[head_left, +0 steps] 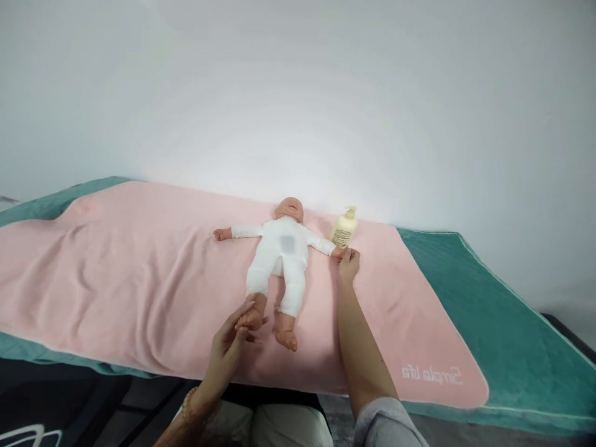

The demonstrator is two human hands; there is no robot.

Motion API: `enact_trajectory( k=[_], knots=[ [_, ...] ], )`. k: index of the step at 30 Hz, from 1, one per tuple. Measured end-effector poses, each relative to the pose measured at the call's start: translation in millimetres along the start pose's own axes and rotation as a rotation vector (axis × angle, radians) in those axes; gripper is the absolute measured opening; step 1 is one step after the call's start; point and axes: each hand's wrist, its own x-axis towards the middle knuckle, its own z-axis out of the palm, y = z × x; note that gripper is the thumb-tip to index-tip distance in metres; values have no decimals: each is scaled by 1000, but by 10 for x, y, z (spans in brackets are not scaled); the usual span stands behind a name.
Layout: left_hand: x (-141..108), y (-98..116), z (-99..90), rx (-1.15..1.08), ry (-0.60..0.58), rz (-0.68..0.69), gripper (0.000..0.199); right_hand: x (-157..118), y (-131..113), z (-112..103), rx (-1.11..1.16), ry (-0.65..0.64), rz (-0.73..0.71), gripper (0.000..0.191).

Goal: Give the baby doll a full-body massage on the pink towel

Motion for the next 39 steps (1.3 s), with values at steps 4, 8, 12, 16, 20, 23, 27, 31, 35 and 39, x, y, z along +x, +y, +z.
enact_trajectory(
  k=[4,8,12,16,20,23,27,31,35,39],
  knots=[
    [189,58,-84,16,-172,58,36,-62,-117,-3,94,12,39,43],
    [407,144,-137,72,-221,152,34,-166,-294,53,168,-27,5,49],
    [691,271,-108,113,-214,203,32,-302,-445,179,200,-88,-163,48],
    [1017,391,-5,140,-227,206,33,-466,-484,314,62,-242,-465,35],
    [1299,403,151,147,-205,196,38,-600,-470,393,-75,-496,-690,32],
    [1433,350,255,140,-225,155,41,-644,-476,420,-122,-628,-746,35],
    [1482,300,311,126,-275,102,43,-653,-499,432,-141,-678,-761,38],
    [1445,297,295,112,-286,108,40,-654,-497,426,-126,-675,-745,37],
    [1356,287,251,84,-306,131,33,-625,-461,393,-75,-573,-651,32],
    [1133,255,183,70,-288,144,32,-530,-433,326,-13,-338,-452,34]
  ],
)
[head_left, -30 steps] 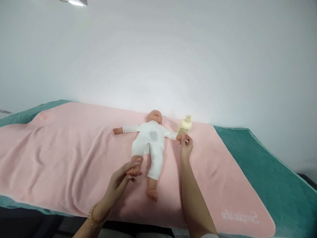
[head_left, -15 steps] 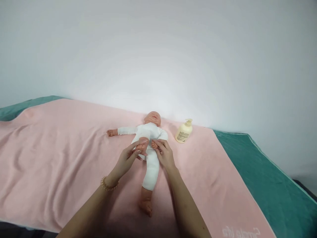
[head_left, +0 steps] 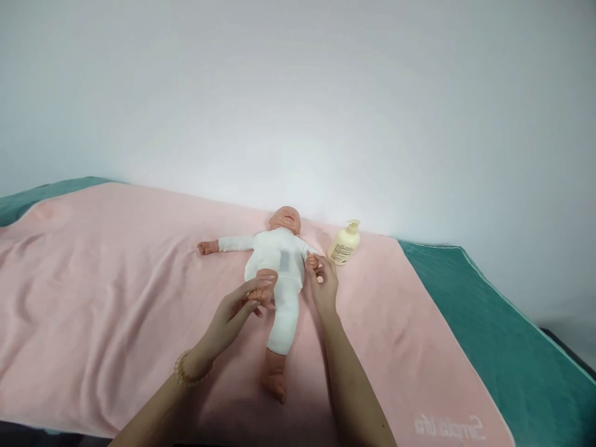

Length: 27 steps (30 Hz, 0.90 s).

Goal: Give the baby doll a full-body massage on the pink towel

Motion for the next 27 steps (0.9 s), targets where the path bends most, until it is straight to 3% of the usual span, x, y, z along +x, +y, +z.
enact_trajectory(
  k=[6,11,18,22,27],
  knots=[
    [-574,-17,-61,162,-34,50,31,128,200,-263,167,323,409,49],
    [-987,-108,-193,221,-56,33,37,181,466,-480,382,447,701,32],
    [-1195,-190,-285,375,-138,-120,35,178,544,-500,525,497,782,17],
    [-1157,-175,-296,477,-240,-65,39,158,488,-465,566,470,776,19],
    [-1109,-139,-309,497,-160,42,38,133,465,-434,544,441,764,34]
  ],
)
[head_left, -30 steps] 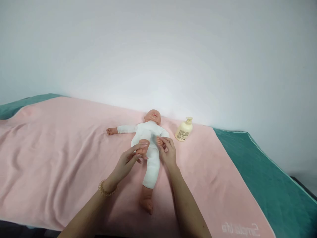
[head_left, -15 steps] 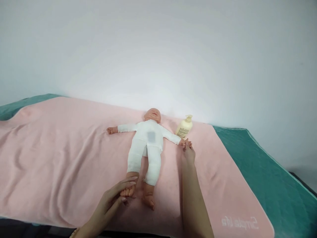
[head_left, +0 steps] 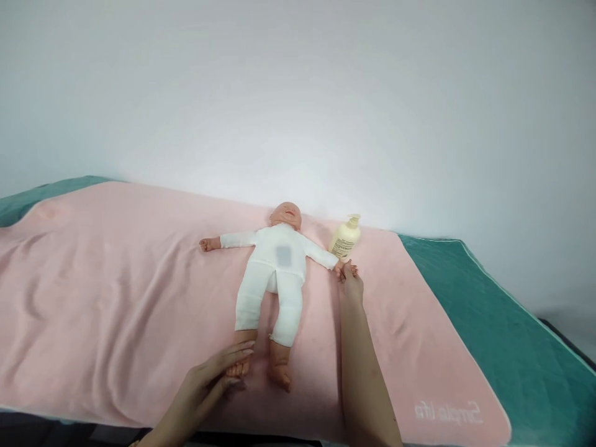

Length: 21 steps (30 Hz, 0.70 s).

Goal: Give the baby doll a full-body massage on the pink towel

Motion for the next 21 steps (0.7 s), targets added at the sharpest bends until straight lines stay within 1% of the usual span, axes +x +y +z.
enact_trajectory(
  k=[2,4,7,10,12,14,16,19,21],
  knots=[
    [32,26,-33,1,58,20,36,-31,-14,24,-19,12,-14,40],
    [92,65,-78,2,105,33,34,-100,-44,73,-48,13,-63,46],
    [257,142,-152,-17,177,23,31,-278,-75,189,-159,-59,-254,52],
    [507,222,-216,-78,272,2,30,-477,-35,312,-272,-222,-443,53],
    [707,268,-249,-131,309,-14,31,-578,23,373,-348,-341,-566,48],
    [918,302,-273,-173,312,-37,32,-641,79,414,-461,-455,-697,40],
    [1124,318,-288,-205,303,-76,34,-673,116,441,-586,-576,-794,36],
    [1388,304,-288,-240,301,-133,39,-682,141,476,-715,-728,-851,39],
    [1513,273,-270,-253,311,-156,43,-675,150,496,-761,-778,-844,40]
  ],
)
